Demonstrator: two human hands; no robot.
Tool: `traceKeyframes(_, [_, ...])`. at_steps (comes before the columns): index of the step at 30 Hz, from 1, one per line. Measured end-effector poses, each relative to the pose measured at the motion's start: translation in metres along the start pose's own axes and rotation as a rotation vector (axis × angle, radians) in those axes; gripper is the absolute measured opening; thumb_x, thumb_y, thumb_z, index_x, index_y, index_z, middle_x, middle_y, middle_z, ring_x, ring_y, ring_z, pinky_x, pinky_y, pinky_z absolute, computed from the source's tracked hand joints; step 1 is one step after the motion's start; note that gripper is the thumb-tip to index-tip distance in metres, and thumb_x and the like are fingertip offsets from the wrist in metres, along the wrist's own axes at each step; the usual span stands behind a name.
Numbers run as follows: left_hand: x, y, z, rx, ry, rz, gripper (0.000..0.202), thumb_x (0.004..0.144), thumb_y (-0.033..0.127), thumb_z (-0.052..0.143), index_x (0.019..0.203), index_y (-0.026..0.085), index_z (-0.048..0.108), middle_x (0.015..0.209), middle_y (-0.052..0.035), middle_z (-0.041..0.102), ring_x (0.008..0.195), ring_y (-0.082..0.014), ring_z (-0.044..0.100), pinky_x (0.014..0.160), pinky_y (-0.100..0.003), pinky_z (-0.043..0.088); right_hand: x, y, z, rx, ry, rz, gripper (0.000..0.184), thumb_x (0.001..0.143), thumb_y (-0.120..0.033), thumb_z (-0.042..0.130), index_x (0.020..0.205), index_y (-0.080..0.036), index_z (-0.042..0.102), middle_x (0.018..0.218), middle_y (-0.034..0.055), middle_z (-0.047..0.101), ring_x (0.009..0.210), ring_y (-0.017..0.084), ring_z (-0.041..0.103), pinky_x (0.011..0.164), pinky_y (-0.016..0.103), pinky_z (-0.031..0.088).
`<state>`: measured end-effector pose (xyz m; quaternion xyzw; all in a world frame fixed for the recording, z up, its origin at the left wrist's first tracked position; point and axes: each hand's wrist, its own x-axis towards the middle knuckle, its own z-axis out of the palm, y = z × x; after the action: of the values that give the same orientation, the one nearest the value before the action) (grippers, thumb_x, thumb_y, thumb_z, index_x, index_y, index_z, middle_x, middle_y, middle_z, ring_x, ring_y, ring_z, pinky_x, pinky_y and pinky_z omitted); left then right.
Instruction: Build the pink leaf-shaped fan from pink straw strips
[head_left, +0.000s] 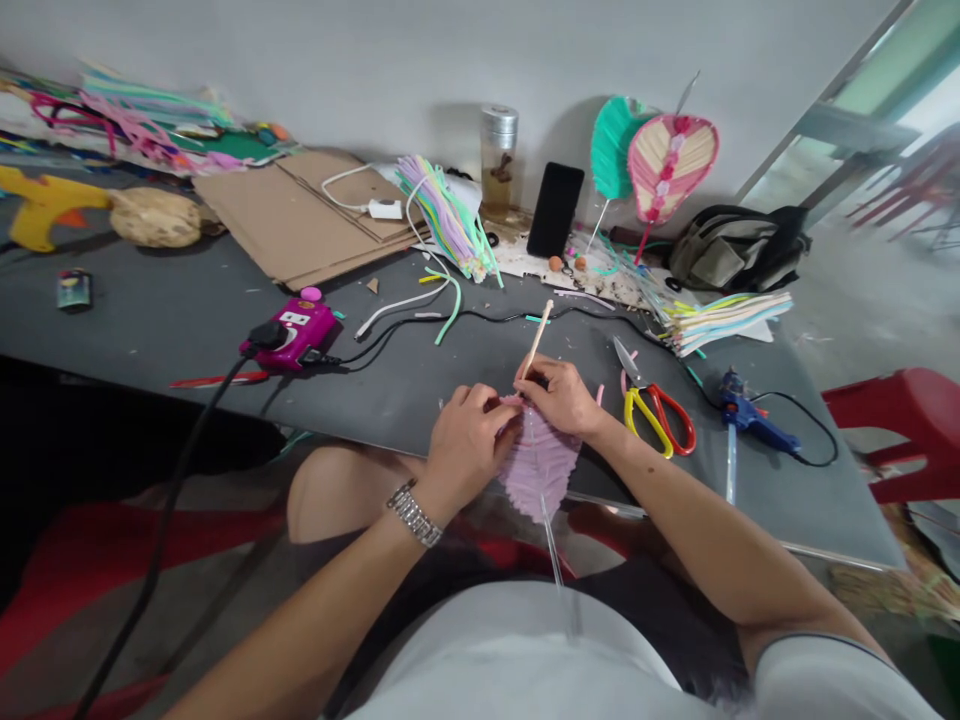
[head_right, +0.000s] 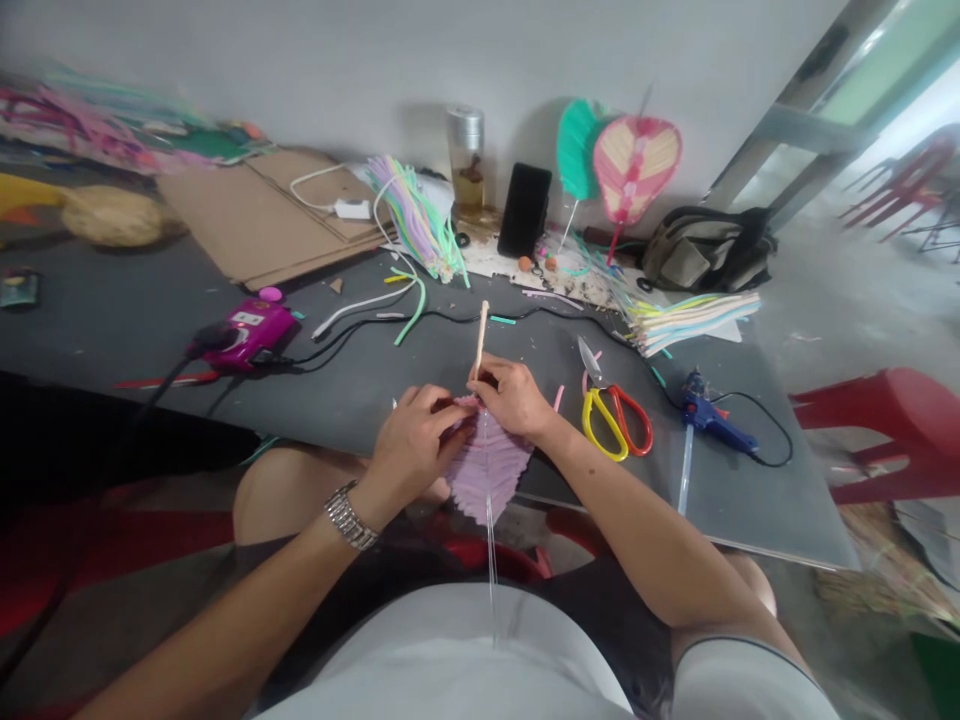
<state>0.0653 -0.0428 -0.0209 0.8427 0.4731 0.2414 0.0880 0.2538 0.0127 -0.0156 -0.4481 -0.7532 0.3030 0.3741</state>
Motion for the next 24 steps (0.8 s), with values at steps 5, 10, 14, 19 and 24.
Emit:
traceKeyframes(5, [0.0,0.0,0.0,0.014,0.0,0.013,0.026,0.1,0.033,0.058,0.116,0.024,0.076,0.106,-0.0099,0.06,0.095,-0.026,0.05,0.082,-0.04,0.048,-0.002,-0.002,0.0,0.008,-0.012,-0.008,0.014,0.089,-0.02,0.059,0.075,-0.021,0.061,0.071,-0.002,0.06,0.067,0.014,0.057,0.069,0.026,0.044])
traceKeyframes(10, [0.001,0.0,0.0,0.011,0.0,0.012,0.025,0.099,0.032,0.059,0.117,0.024,0.075,0.106,-0.01,0.061,0.095,-0.0261,0.051,0.083,-0.04,0.048,-0.003,-0.002,0.002,-0.132,-0.007,-0.131,0.015,0.086,-0.015,0.058,0.072,-0.021,0.059,0.073,0.0009,0.062,0.071,0.016,0.056,0.072,0.029,0.043])
traceKeyframes(14, [0.003,0.002,-0.001,-0.034,-0.008,-0.022,0.022,0.096,0.03,0.062,0.114,0.024,0.075,0.105,-0.0093,0.062,0.097,-0.0263,0.054,0.087,-0.041,0.048,-0.002,-0.003,-0.003,-0.039,-0.007,-0.056,0.014,0.086,-0.022,0.062,0.072,-0.021,0.062,0.072,0.0013,0.065,0.07,0.016,0.06,0.074,0.03,0.046])
traceKeyframes(19, [0.002,0.006,-0.004,-0.161,0.027,-0.174,0.024,0.087,0.024,0.072,0.11,0.021,0.066,0.111,-0.0084,0.065,0.105,-0.0277,0.058,0.093,-0.042,0.048,-0.008,-0.005,-0.029,0.436,0.166,0.166,0.019,0.084,-0.039,0.072,0.089,-0.021,0.069,0.089,0.0043,0.076,0.083,0.018,0.07,0.082,0.034,0.055])
traceKeyframes(24, [0.01,0.005,-0.009,-0.073,-0.033,-0.202,0.033,0.082,0.025,0.077,0.112,0.022,0.064,0.109,-0.0089,0.068,0.104,-0.0285,0.061,0.088,-0.04,0.049,-0.013,0.013,-0.063,0.223,0.257,0.283,0.025,0.08,-0.041,0.074,0.093,-0.021,0.068,0.079,0.0024,0.073,0.075,0.019,0.068,0.075,0.034,0.055])
